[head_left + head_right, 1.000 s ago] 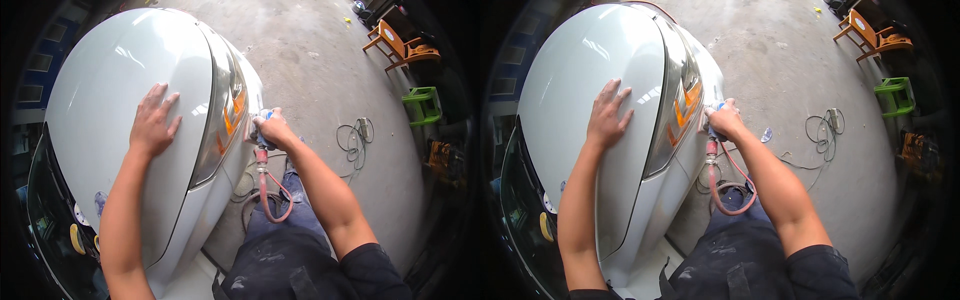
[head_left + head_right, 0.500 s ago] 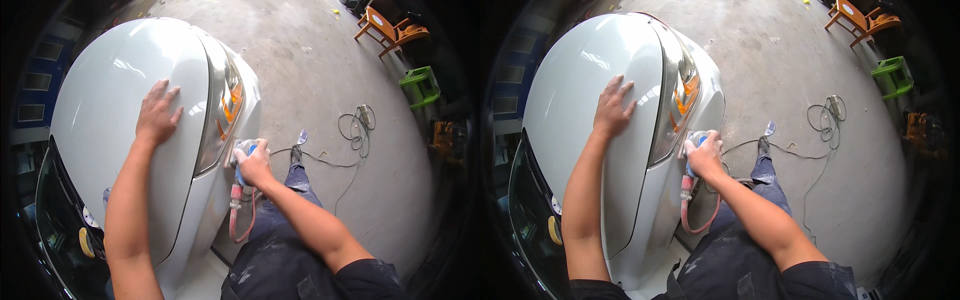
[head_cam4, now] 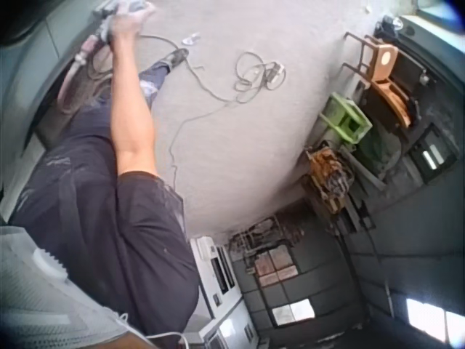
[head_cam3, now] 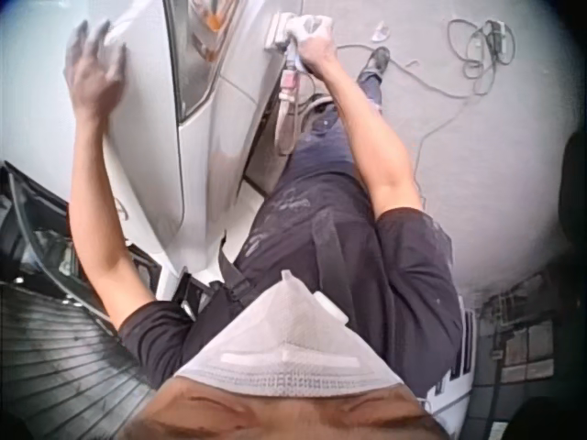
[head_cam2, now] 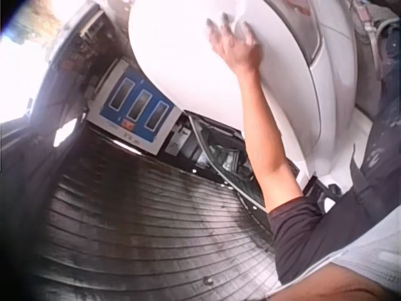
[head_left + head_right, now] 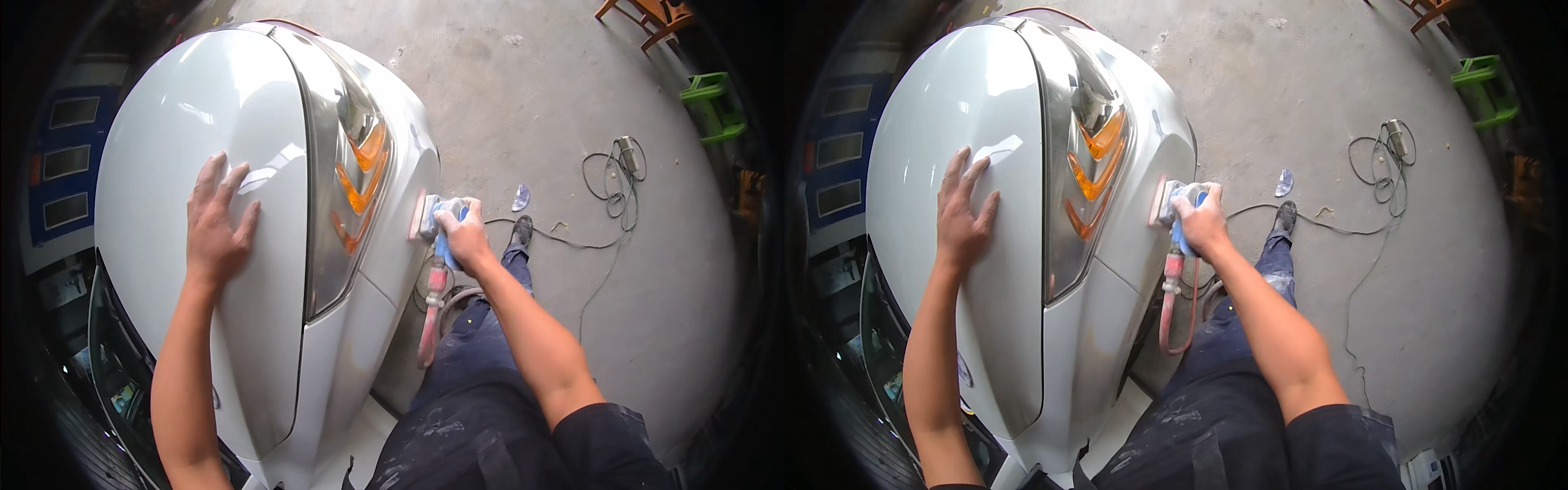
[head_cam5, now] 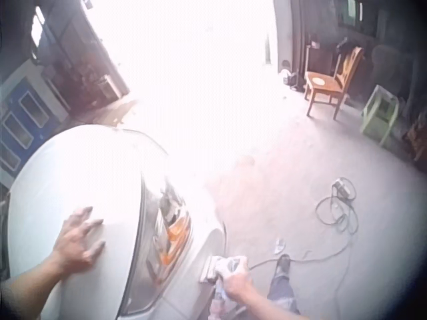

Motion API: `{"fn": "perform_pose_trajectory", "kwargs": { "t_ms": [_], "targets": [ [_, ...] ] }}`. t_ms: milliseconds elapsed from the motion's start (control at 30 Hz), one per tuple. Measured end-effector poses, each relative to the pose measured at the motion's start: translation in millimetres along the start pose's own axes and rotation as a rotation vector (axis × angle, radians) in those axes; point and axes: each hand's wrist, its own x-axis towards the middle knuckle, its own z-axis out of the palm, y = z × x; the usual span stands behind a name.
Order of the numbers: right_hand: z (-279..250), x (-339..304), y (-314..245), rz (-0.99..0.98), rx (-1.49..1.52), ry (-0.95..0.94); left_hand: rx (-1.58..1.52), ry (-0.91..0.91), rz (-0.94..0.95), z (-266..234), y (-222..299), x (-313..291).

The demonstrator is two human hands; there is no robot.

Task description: The person uses a pneumatic sander to smooth the front bumper of a white car, moving the tool across the surface and periodically touching the area with their hand. The person then switches to a rotary polisher to continue smoothing the bumper near the wheel arch.

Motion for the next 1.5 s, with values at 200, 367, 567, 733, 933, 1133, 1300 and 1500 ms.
{"fn": "perform_pose_trajectory", "kwargs": {
  "t_ms": [200, 367, 567, 733, 933, 1133, 1300, 1500],
  "targets": [
    [12, -40, -56, 0.135, 0.222, -0.175, 0.023, 0.008, -0.008, 2, -7, -6],
    [17, 8, -85, -0.008, -0.19, -0.071, 0.023, 0.016, 0.034, 2, -6, 1],
    [14, 85, -126, 0.138, -0.161, -0.092, 0.014, 0.023, 0.044, 1, -7, 2],
    [10, 76, -125, 0.092, -0.151, -0.109, 0.031, 0.019, 0.042, 3, -7, -1],
    [9, 63, -108, 0.019, -0.21, -0.074, 0.012, 0.017, 0.05, 0, -7, -2],
    [7, 67, -103, 0.049, -0.196, -0.084, 0.011, 0.015, 0.026, 1, -3, 0],
    [5, 59, -99, 0.032, -0.14, -0.071, 0.005, 0.017, 0.034, 1, -4, -1],
    [14, -8, -91, -0.01, -0.232, -0.037, 0.002, 0.033, 0.043, 3, -8, -3]
  ]
}}
